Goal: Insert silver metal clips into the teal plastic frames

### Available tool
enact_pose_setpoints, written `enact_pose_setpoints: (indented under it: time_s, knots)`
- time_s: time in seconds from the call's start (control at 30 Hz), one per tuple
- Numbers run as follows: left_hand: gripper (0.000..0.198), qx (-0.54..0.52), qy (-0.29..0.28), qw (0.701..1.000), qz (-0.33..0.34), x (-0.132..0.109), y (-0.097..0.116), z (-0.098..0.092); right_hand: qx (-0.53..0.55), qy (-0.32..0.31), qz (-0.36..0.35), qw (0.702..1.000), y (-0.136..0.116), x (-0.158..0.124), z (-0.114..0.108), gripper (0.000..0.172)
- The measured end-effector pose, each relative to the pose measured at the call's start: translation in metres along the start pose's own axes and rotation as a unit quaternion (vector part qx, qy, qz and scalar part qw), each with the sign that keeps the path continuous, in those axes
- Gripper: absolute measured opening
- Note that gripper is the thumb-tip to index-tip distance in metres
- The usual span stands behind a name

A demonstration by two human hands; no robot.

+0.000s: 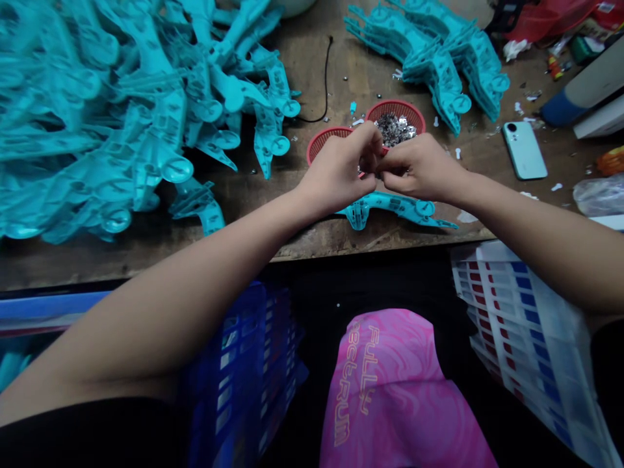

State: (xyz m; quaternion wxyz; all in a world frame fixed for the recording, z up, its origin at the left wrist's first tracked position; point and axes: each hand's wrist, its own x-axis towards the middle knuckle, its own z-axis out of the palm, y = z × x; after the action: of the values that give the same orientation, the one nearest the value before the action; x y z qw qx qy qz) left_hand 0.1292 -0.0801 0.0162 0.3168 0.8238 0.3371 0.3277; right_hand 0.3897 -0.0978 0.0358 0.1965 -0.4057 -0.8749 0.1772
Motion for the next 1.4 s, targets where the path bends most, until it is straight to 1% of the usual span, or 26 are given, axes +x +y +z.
enact_pose_setpoints:
  time_s: [0.13, 0.2, 0.3, 0.37, 0.43, 0.6, 0.7, 0.77, 0.87, 1.0, 1.13, 1.27, 1.33, 1.4]
  knots:
    - [0.040, 0.012, 0.015, 1.000, 0.013, -0.001, 0.005, -0.006, -0.004, 0.036, 0.014, 0.999, -0.009, -0.001, -0.002, 0.022]
    - [0.042, 0.033, 0.002, 0.999, 0.025, -0.001, 0.006, -0.010, -0.005, 0.041, 0.027, 0.999, -0.013, -0.001, -0.004, 0.022]
    - [0.044, 0.069, -0.034, 0.996, 0.035, 0.001, 0.005, -0.014, -0.008, 0.038, 0.039, 0.999, -0.014, -0.002, -0.005, 0.022]
    - [0.044, 0.081, -0.047, 0.995, 0.028, 0.002, 0.005, -0.015, -0.013, 0.030, 0.032, 0.999, -0.013, -0.003, -0.003, 0.019]
    - [0.044, 0.081, -0.047, 0.996, 0.016, 0.002, 0.006, -0.014, -0.020, 0.022, 0.024, 0.999, -0.013, -0.004, -0.001, 0.018]
    - [0.042, 0.033, -0.010, 0.999, -0.003, -0.001, 0.011, -0.014, -0.029, 0.029, 0.018, 0.999, -0.017, -0.006, 0.000, 0.017]
    - [0.034, -0.008, 0.028, 1.000, -0.007, -0.001, 0.008, -0.011, -0.028, 0.042, 0.025, 0.998, -0.021, -0.008, 0.001, 0.016]
    - [0.028, -0.038, 0.045, 0.998, -0.013, 0.001, 0.003, -0.005, -0.034, 0.057, 0.034, 0.997, -0.022, -0.008, 0.004, 0.017]
    - [0.024, -0.085, 0.062, 0.994, -0.033, 0.002, -0.004, 0.006, -0.034, 0.080, 0.043, 0.995, -0.022, -0.009, 0.010, 0.018]
    - [0.019, -0.119, 0.092, 0.987, -0.057, 0.000, -0.006, 0.018, -0.001, 0.090, 0.042, 0.995, -0.022, -0.009, 0.013, 0.025]
    - [0.014, -0.138, 0.093, 0.984, -0.066, 0.001, -0.009, 0.022, 0.040, 0.093, 0.058, 0.993, -0.023, -0.007, 0.010, 0.028]
    - [0.017, -0.128, 0.092, 0.986, -0.057, 0.005, -0.012, 0.023, 0.070, 0.110, 0.094, 0.987, -0.018, -0.005, 0.005, 0.031]
    - [0.018, -0.107, 0.096, 0.988, -0.049, 0.004, -0.009, 0.023, 0.075, 0.097, 0.099, 0.987, -0.015, -0.004, -0.001, 0.031]
    - [0.019, -0.080, 0.093, 0.992, -0.041, 0.001, -0.005, 0.024, 0.061, 0.063, 0.085, 0.993, -0.012, -0.005, -0.008, 0.027]
